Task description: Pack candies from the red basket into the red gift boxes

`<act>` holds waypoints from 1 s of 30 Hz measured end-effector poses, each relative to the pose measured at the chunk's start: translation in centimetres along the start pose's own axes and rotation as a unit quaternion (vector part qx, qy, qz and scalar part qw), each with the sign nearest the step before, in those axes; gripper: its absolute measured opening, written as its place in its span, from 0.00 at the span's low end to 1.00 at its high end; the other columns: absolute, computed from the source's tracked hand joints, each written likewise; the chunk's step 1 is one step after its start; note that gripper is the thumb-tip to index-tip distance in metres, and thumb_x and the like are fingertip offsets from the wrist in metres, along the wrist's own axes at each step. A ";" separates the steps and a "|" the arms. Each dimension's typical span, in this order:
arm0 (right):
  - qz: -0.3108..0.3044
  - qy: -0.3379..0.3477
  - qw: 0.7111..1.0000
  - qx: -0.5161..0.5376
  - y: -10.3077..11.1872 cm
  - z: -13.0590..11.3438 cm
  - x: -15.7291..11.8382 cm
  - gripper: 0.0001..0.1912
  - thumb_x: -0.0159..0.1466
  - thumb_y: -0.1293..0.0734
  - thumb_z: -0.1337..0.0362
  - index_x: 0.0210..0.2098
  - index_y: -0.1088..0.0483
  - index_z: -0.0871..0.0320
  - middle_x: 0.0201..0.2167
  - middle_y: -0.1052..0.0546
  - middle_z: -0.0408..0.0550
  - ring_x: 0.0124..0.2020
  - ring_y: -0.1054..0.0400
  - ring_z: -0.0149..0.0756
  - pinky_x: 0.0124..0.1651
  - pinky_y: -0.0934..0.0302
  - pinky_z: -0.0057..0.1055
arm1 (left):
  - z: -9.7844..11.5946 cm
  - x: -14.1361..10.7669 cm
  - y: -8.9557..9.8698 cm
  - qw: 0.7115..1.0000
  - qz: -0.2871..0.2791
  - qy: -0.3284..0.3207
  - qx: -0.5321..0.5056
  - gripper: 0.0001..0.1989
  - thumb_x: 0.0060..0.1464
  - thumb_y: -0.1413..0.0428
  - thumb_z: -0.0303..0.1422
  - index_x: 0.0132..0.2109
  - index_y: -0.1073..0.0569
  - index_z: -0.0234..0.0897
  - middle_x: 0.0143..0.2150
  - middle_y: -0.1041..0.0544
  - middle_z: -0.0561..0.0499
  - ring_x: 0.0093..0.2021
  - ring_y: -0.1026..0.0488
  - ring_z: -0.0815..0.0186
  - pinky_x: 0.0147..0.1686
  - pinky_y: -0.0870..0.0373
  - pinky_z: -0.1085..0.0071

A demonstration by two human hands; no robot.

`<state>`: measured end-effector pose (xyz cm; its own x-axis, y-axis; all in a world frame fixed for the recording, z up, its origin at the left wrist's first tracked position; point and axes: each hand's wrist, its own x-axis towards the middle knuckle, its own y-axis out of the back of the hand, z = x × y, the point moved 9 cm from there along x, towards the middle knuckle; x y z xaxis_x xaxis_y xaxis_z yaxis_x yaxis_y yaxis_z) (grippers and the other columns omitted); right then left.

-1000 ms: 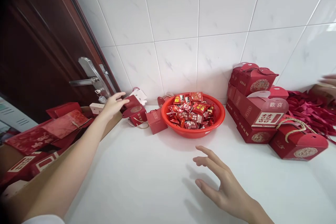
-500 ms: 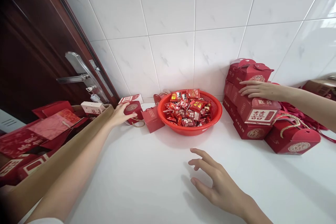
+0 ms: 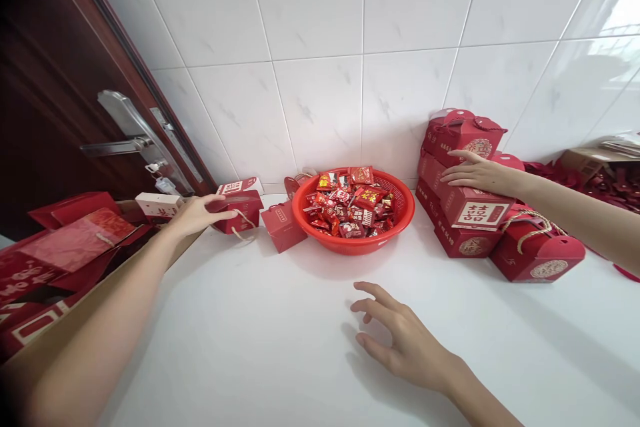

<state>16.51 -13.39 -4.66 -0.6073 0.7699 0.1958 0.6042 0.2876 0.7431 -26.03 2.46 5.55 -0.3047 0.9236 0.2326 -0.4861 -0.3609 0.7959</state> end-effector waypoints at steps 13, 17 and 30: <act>0.144 0.087 0.983 0.070 3.2 -3.3 3.5 0.18 0.70 0.35 0.59 0.58 0.35 0.53 0.56 0.26 0.58 0.43 0.25 0.38 0.48 0.27 0.40 | 18.7 -17.4 -4.8 0.890 -0.304 -0.324 0.105 0.52 0.36 0.29 0.44 0.69 0.38 0.54 0.56 0.24 0.48 0.54 0.25 0.48 0.48 0.28 0.65; 0.215 0.110 0.970 0.033 5.7 -4.9 4.3 0.15 0.71 0.36 0.57 0.54 0.32 0.54 0.44 0.22 0.55 0.54 0.28 0.47 0.53 0.30 0.45 | 20.6 -20.5 -8.3 0.848 -0.351 -0.397 0.012 0.57 0.42 0.30 0.43 0.74 0.50 0.53 0.69 0.35 0.47 0.64 0.32 0.49 0.58 0.33 0.61; 0.082 0.110 0.987 -0.085 7.5 -6.1 6.0 0.10 0.71 0.38 0.59 0.39 0.28 0.57 0.48 0.25 0.55 0.36 0.28 0.36 0.38 0.30 0.35 | 19.5 -21.9 -12.9 0.910 -0.277 -0.307 0.000 0.42 0.55 0.39 0.46 0.72 0.45 0.44 0.61 0.34 0.40 0.55 0.27 0.49 0.50 0.25 0.55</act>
<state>14.26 -10.10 6.04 -0.6162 0.6513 0.4429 0.6199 0.0541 0.7828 2.90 -10.56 1.15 0.5034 0.8617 0.0636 -0.4257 0.1833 0.8861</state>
